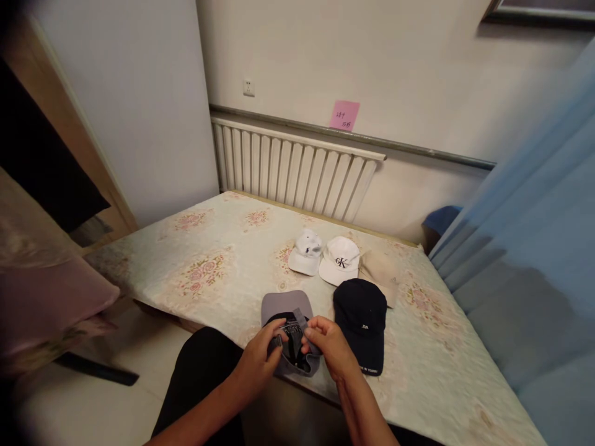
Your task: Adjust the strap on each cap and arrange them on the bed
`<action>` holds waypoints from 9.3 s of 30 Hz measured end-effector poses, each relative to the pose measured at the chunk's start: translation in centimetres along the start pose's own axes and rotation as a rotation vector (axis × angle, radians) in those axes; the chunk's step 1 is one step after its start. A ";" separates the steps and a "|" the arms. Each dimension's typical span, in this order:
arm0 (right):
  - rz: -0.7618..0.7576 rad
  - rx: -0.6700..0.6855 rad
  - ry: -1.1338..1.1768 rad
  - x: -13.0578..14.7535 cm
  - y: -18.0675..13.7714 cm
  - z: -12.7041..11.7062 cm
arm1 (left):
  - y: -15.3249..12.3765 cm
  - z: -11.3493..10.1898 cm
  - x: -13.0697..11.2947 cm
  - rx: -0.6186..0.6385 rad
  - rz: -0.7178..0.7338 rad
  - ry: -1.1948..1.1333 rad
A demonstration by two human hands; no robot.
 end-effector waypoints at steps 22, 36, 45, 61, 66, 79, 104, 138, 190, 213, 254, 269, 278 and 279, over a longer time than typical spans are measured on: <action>0.049 -0.125 0.097 -2.1 0.0 2.4 | 0.2 1.5 0.7 -0.039 -0.017 0.085; 0.046 0.000 0.120 -2.3 0.2 2.2 | 0.2 0.2 -0.5 -0.021 0.001 0.098; 0.046 -0.033 0.166 0.2 0.6 0.8 | 0.3 0.0 -0.1 0.020 -0.079 -0.035; 0.039 0.054 -0.022 1.5 0.3 0.4 | 0.7 -0.6 1.4 -0.001 -0.139 -0.344; 0.077 0.114 -0.027 -0.7 0.4 1.4 | 0.5 -0.4 2.1 -0.010 -0.170 -0.457; 0.144 0.174 0.106 -2.5 0.5 2.9 | 0.3 0.7 2.5 0.020 -0.223 -0.649; 0.113 0.177 0.045 -2.8 0.6 3.3 | 0.2 1.2 1.9 0.055 -0.263 -0.737; 0.036 0.132 -0.041 -2.0 -0.1 3.5 | 0.3 1.2 2.1 0.060 -0.244 -0.675; 0.034 0.022 -0.074 -0.8 0.7 2.2 | 0.7 1.5 1.8 0.334 -0.230 -0.367; 0.027 0.054 -0.159 -0.9 0.6 2.4 | 0.8 1.6 1.6 0.223 -0.222 -0.376; -0.037 0.147 -0.281 -0.5 0.7 2.5 | 1.4 1.4 1.9 0.125 -0.220 -0.212; 0.024 0.233 -0.184 -1.1 0.3 2.6 | 1.2 1.5 1.7 0.423 -0.304 -0.405; 0.006 0.198 -0.135 -1.4 0.1 2.8 | 0.6 1.5 2.5 0.432 -0.433 -0.560; -0.030 0.190 -0.128 -1.2 0.1 2.8 | 0.6 1.6 2.5 0.430 -0.442 -0.570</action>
Point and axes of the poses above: each hand's wrist, its own y-axis towards the middle knuckle, its own z-axis out of the palm, x = y × z, the point moved 6 cm from there along y, towards the middle knuckle, and after that the axes turned 2 degrees about z, right-handed, at the moved point
